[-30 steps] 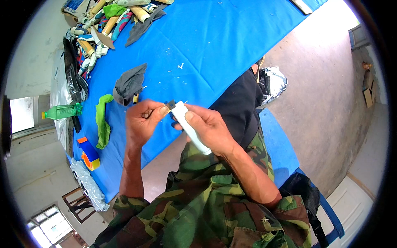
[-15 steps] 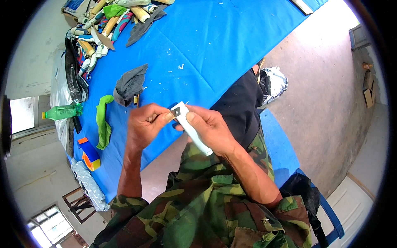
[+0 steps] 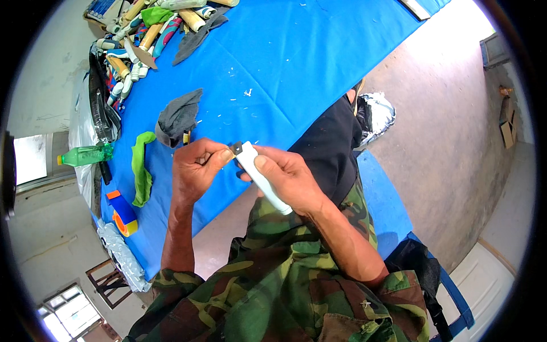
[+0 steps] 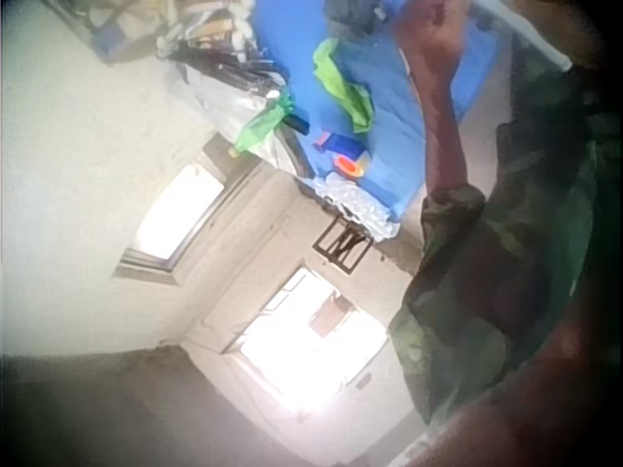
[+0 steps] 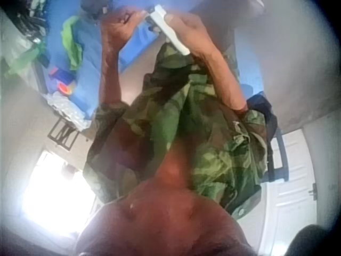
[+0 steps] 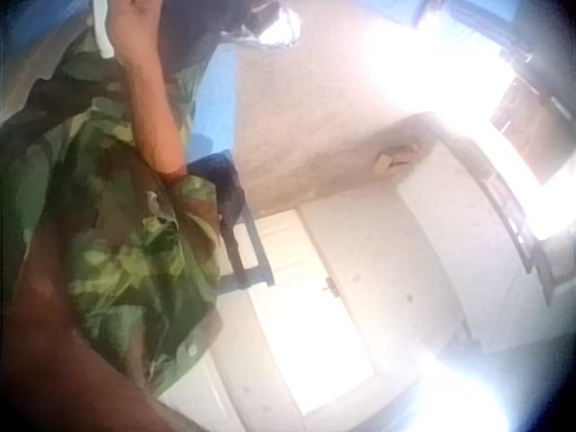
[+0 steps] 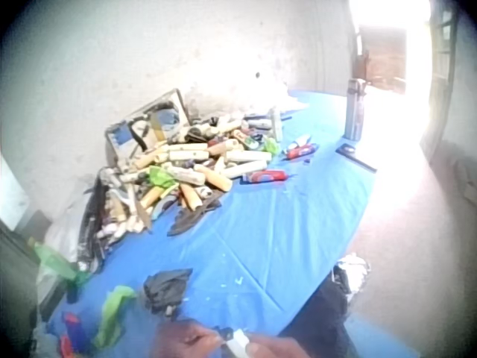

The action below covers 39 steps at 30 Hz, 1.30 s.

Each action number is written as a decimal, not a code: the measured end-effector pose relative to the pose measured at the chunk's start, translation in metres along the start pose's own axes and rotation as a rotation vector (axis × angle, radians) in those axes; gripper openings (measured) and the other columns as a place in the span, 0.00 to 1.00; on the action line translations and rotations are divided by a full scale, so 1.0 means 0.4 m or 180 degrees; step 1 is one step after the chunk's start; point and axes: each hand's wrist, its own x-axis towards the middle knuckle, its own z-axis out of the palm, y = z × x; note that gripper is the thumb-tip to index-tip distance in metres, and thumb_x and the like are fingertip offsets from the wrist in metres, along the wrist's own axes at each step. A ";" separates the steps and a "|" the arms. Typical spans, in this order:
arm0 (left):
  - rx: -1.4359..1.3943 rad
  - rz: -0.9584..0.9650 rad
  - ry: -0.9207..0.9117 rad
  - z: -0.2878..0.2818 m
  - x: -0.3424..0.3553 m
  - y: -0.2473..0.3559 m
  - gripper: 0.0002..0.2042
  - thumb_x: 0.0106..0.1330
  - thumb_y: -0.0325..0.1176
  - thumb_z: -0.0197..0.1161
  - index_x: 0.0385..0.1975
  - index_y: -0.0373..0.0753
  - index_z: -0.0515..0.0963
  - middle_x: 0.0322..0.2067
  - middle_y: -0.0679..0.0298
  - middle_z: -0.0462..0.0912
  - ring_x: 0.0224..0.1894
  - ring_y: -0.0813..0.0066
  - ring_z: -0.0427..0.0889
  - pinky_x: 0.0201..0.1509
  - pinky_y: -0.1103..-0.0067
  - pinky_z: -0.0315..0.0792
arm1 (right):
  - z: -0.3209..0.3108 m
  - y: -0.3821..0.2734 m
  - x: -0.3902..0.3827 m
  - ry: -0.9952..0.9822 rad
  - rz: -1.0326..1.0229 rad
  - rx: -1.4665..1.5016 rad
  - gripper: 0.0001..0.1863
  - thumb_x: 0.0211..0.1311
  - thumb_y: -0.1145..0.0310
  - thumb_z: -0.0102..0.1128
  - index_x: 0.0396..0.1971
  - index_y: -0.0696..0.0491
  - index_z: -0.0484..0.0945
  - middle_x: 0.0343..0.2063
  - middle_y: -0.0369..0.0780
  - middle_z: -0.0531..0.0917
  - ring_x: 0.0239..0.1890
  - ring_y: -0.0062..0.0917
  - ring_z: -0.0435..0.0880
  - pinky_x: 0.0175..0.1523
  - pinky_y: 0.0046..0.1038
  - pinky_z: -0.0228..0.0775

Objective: The person whittles a wooden piece using a small blade, removing thin shavings from one end while holding the object in their other hand, and then uses a piece of sandpaper to smooth the surface of a cylindrical object.

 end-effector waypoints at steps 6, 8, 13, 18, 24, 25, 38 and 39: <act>0.0123 0.0100 -0.0090 0.008 -0.012 0.003 0.03 0.63 0.27 0.73 0.31 0.36 0.86 0.22 0.65 0.84 0.23 0.85 0.75 0.26 0.81 0.67 | 0.010 -0.014 -0.006 0.0098 0.0031 -0.0068 0.23 0.80 0.58 0.51 0.65 0.56 0.75 0.39 0.39 0.88 0.31 0.14 0.82 0.34 0.18 0.75; 0.0221 0.0139 -0.0148 0.007 -0.016 0.005 0.03 0.63 0.27 0.73 0.31 0.36 0.86 0.22 0.65 0.84 0.23 0.85 0.76 0.26 0.81 0.68 | 0.006 -0.013 -0.006 0.0081 0.0076 -0.0003 0.23 0.80 0.58 0.51 0.65 0.56 0.76 0.39 0.38 0.88 0.31 0.14 0.82 0.34 0.18 0.75; -0.0144 -0.0032 0.0099 0.002 -0.007 -0.016 0.03 0.63 0.27 0.73 0.31 0.36 0.86 0.23 0.66 0.84 0.24 0.86 0.76 0.27 0.82 0.67 | 0.004 -0.007 -0.001 -0.0001 0.0023 -0.0067 0.24 0.80 0.57 0.52 0.65 0.56 0.75 0.39 0.38 0.88 0.33 0.13 0.83 0.35 0.18 0.76; -0.0085 0.0071 0.0076 0.000 -0.002 -0.018 0.03 0.63 0.27 0.73 0.32 0.35 0.86 0.23 0.66 0.84 0.24 0.86 0.75 0.27 0.82 0.67 | 0.005 -0.006 -0.001 0.0064 0.0056 -0.0073 0.24 0.80 0.57 0.52 0.65 0.57 0.75 0.39 0.39 0.88 0.34 0.14 0.83 0.35 0.19 0.76; 0.0093 0.0008 -0.0010 0.008 -0.016 -0.004 0.03 0.63 0.26 0.73 0.32 0.36 0.86 0.22 0.66 0.83 0.24 0.86 0.75 0.26 0.82 0.66 | 0.007 -0.011 -0.002 0.0058 0.0014 0.0003 0.24 0.80 0.57 0.51 0.66 0.57 0.75 0.39 0.38 0.88 0.34 0.14 0.83 0.34 0.19 0.76; 0.0181 -0.0016 -0.0058 0.009 -0.018 -0.001 0.03 0.63 0.26 0.73 0.32 0.36 0.86 0.22 0.66 0.83 0.24 0.85 0.75 0.26 0.82 0.66 | 0.008 -0.010 -0.002 0.0059 0.0012 -0.0006 0.24 0.80 0.57 0.51 0.66 0.57 0.75 0.39 0.38 0.88 0.34 0.14 0.83 0.34 0.18 0.76; -0.0136 -0.0012 0.0127 0.008 -0.013 -0.015 0.04 0.64 0.27 0.74 0.32 0.36 0.86 0.24 0.66 0.85 0.25 0.86 0.77 0.27 0.83 0.68 | 0.006 -0.002 0.000 0.0032 -0.0043 -0.0017 0.25 0.80 0.57 0.51 0.66 0.58 0.74 0.39 0.39 0.88 0.36 0.15 0.84 0.35 0.19 0.77; -0.0043 0.0128 0.0089 0.013 -0.013 -0.011 0.03 0.65 0.26 0.72 0.32 0.34 0.85 0.23 0.68 0.84 0.24 0.89 0.74 0.26 0.85 0.65 | 0.006 -0.003 0.000 0.0030 -0.0042 -0.0017 0.25 0.80 0.57 0.51 0.66 0.58 0.74 0.39 0.39 0.88 0.36 0.15 0.84 0.35 0.19 0.77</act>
